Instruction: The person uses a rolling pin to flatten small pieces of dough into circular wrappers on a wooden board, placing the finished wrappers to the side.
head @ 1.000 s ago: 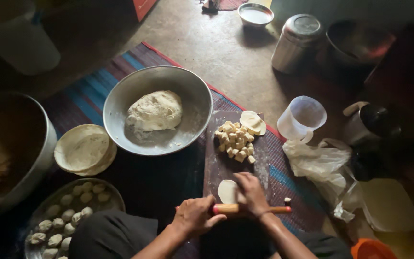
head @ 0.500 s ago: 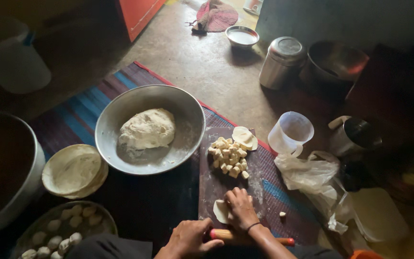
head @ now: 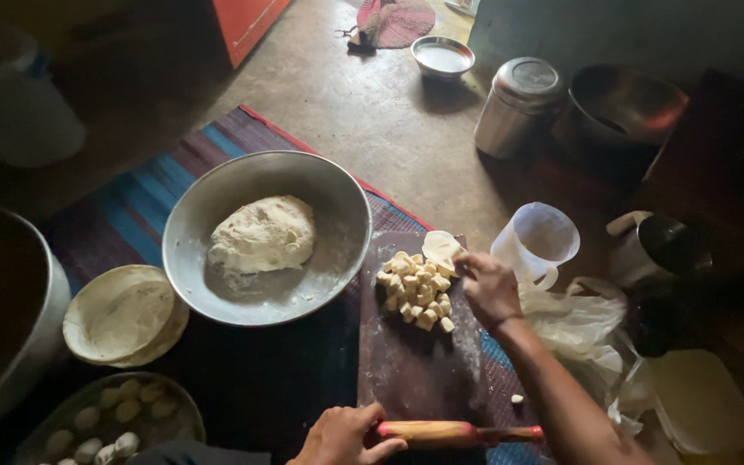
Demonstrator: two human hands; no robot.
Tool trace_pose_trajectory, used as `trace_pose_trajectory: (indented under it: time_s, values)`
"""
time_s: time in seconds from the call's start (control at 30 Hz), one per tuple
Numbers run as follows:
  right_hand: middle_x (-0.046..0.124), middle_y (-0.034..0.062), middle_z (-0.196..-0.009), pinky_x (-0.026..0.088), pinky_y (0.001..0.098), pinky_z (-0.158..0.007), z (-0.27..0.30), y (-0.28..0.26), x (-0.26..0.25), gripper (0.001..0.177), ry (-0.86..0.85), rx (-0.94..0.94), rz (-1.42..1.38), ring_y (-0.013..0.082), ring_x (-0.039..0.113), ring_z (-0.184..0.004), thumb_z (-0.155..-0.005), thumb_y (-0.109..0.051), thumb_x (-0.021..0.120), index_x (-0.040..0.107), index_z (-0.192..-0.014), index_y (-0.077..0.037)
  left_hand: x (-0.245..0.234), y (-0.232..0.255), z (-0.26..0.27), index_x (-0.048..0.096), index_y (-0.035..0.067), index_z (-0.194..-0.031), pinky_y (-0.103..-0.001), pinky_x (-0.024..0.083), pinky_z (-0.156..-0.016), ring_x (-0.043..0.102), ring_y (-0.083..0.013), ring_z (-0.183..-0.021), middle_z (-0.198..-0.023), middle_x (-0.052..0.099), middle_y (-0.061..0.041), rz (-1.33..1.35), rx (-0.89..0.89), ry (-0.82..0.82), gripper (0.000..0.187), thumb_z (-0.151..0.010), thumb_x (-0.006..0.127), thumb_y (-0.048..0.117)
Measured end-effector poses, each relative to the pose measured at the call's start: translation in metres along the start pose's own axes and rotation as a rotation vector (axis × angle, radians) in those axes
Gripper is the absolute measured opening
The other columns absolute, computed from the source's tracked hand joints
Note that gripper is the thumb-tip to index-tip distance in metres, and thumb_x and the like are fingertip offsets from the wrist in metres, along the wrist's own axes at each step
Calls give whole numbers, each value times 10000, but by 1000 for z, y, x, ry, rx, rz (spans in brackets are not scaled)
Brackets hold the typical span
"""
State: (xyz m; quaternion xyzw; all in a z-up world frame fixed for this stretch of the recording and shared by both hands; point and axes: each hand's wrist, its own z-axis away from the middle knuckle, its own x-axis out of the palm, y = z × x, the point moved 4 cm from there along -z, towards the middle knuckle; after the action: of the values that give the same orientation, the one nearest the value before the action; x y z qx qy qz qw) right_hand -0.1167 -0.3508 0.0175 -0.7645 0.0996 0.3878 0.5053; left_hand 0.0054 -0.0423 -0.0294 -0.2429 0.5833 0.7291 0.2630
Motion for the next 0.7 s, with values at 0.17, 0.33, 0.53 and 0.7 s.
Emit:
trace_pose_trajectory:
  time_s: [0.17, 0.33, 0.53, 0.7]
  values:
    - [721, 196, -997, 543, 456, -858, 12, -12, 12, 247, 136, -329, 362, 385, 682, -932, -726, -62, 669, 753, -958, -75, 3, -5, -4, 673, 103, -942, -373, 600, -707, 761, -265, -725, -731, 730, -97, 52, -44, -43, 512, -858, 770, 599]
    - [702, 139, -946, 546, 437, -773, 80, 31, 46, 294, 20, 54, 195, 326, 690, -864, -760, -242, 794, 721, -988, -71, 0, -2, -3, 676, 92, -917, -386, 594, -683, 750, -291, -706, -708, 720, -104, 2, 6, -11, 511, -866, 765, 592]
    - [662, 64, -997, 563, 368, -846, 139, 36, 61, 224, -251, 47, 85, 254, 662, -923, -768, -168, 775, 765, -991, -152, -11, 16, 4, 659, 98, -869, -427, 573, -660, 729, -326, -697, -700, 712, -111, -43, 56, 18, 499, -858, 766, 585]
    - [591, 82, -1129, 521, 397, -965, 164, 14, 62, 619, -592, -132, 59, 291, 579, -1077, -676, -77, 793, 721, -1274, -222, -14, 17, 16, 644, 85, -856, -473, 544, -643, 702, -373, -741, -743, 697, -143, -90, 138, 39, 494, -840, 800, 554]
